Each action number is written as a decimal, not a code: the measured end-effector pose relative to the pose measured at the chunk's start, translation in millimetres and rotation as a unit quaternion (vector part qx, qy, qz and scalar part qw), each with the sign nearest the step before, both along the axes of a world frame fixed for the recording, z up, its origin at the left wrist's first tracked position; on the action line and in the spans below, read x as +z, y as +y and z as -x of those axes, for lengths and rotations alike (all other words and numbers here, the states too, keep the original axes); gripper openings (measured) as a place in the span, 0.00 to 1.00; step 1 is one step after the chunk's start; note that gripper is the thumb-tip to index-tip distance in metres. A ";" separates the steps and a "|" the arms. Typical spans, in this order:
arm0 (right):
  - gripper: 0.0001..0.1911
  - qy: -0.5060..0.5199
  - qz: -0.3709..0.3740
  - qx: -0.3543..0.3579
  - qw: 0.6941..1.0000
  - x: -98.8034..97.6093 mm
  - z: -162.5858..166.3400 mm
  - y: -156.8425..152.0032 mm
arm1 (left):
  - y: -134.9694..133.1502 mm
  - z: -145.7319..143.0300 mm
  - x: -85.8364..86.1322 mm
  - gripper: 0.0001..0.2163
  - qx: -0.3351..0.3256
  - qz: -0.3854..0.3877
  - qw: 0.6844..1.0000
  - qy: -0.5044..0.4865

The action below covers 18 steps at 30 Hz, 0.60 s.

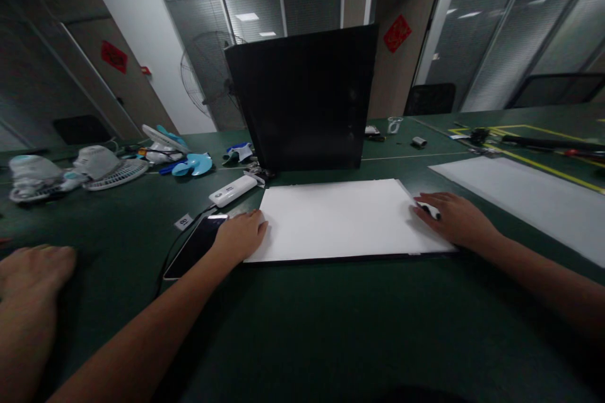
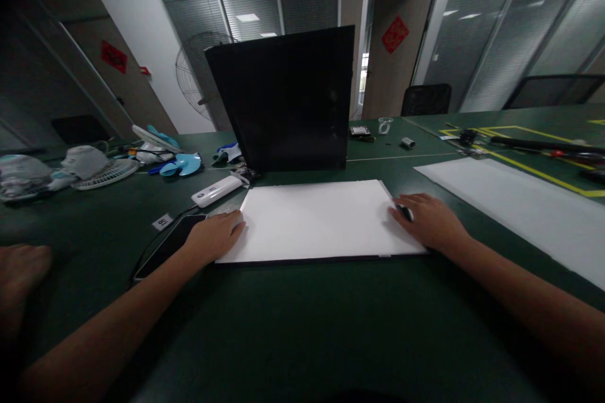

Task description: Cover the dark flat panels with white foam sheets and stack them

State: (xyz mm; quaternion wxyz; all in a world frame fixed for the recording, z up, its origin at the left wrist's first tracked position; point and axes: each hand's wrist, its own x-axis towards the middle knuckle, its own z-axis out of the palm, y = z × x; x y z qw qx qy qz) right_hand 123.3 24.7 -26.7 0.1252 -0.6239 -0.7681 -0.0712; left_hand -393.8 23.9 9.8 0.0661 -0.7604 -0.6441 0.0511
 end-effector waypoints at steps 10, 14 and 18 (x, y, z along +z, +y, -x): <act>0.39 0.046 0.047 -0.003 0.998 -3.5 4.8 -0.6 | -1.6 -1.5 3.1 0.24 -0.003 0.010 1.000 0.002; 0.39 0.062 0.051 0.001 0.997 -3.0 4.8 -0.5 | -1.3 -1.0 2.7 0.24 -0.002 0.013 1.000 -0.003; 0.38 0.073 0.051 0.017 0.996 -4.7 2.8 0.9 | 0.4 0.9 -0.4 0.25 -0.003 0.008 1.000 -0.009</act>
